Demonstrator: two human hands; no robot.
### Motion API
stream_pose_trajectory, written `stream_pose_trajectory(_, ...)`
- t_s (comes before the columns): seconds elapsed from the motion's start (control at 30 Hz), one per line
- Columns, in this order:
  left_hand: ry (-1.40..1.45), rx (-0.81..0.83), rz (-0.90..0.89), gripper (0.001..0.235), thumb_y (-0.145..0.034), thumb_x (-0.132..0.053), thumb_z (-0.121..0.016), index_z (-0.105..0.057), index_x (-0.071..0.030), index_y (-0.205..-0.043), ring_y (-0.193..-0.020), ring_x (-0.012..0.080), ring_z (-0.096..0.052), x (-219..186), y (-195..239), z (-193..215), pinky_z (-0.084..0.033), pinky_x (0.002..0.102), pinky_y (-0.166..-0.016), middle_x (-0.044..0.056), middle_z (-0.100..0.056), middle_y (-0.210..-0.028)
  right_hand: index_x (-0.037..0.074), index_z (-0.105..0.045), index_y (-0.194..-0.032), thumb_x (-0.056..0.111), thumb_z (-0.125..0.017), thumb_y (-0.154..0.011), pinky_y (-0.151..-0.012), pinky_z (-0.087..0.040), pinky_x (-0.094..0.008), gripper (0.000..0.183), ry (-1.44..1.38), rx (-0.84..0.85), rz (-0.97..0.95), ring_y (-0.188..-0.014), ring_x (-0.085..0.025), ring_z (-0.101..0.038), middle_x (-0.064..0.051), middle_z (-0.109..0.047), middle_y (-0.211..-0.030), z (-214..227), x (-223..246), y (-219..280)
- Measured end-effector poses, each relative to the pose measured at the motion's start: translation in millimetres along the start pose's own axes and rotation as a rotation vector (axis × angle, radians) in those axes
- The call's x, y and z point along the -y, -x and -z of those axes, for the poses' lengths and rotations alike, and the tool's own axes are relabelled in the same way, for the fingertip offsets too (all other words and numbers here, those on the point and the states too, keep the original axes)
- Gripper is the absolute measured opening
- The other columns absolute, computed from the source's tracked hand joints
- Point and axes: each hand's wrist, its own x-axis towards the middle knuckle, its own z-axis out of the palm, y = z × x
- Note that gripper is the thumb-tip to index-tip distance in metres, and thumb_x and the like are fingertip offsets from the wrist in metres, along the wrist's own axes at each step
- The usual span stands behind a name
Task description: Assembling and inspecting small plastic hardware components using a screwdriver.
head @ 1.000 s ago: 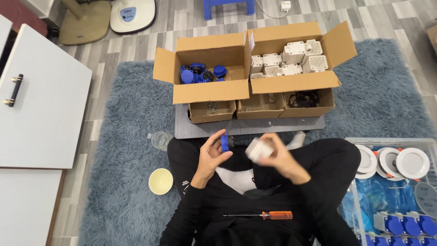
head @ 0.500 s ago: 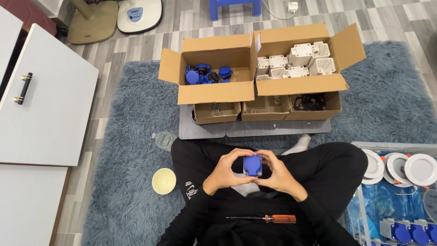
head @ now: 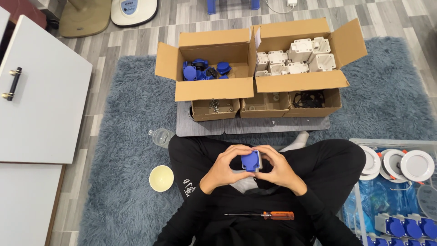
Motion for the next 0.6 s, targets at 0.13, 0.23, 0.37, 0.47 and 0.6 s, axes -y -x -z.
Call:
stream_pose_trajectory(0.13,0.010,0.005,0.082,0.062,-0.079,-0.022,-0.100,-0.073,-0.002,-0.131,-0.124,0.0407,-0.073,5,6,-1,-0.058,0.051,-0.104,0.019,-0.076,-0.134,-0.005,-0.069,-0.139,-0.001,-0.103,-0.064,-0.099,-0.063,-0.046,0.082,0.076,0.012,0.057,-0.121,-0.037,-0.074,-0.022,-0.072,-0.133,0,6,-2)
stream_pose_trajectory(0.23,0.173,-0.027,0.230,0.068,-0.085,-0.027,-0.096,-0.067,-0.003,-0.142,-0.132,0.0368,-0.067,33,22,-9,-0.056,0.049,-0.107,0.018,-0.068,-0.144,-0.002,-0.070,-0.138,0.006,-0.103,-0.066,-0.098,-0.062,-0.048,0.080,0.135,0.043,0.111,-0.121,-0.038,-0.075,-0.020,-0.074,-0.133,-2,22,-10)
stream_pose_trajectory(0.37,0.493,-0.102,0.485,0.068,-0.102,-0.034,-0.077,-0.054,-0.005,-0.159,-0.140,0.0275,-0.055,55,36,-20,-0.052,0.045,-0.113,0.016,-0.058,-0.149,-0.002,-0.072,-0.136,0.003,-0.096,-0.072,-0.105,-0.056,-0.059,0.068,0.218,0.115,0.310,-0.126,-0.048,-0.071,-0.024,-0.075,-0.133,-12,49,-32)
stream_pose_trajectory(0.47,0.780,-0.309,0.573,0.073,-0.094,-0.036,-0.081,-0.055,-0.006,-0.155,-0.114,0.0222,-0.071,36,38,-36,-0.065,0.035,-0.094,0.014,-0.069,-0.132,0.001,-0.067,-0.143,0.021,-0.092,-0.086,-0.112,-0.050,-0.059,0.066,0.369,0.221,0.436,-0.136,-0.047,-0.064,-0.022,-0.071,-0.141,-11,64,-48)
stream_pose_trajectory(0.6,0.912,-0.361,0.605,0.072,-0.094,-0.037,-0.081,-0.053,-0.008,-0.153,-0.108,0.0286,-0.080,60,48,-26,-0.068,0.039,-0.088,0.023,-0.075,-0.126,-0.006,-0.063,-0.145,0.039,-0.098,-0.079,-0.111,-0.050,-0.066,0.086,0.438,0.291,0.432,-0.135,-0.056,-0.060,-0.035,-0.066,-0.140,21,92,-86)
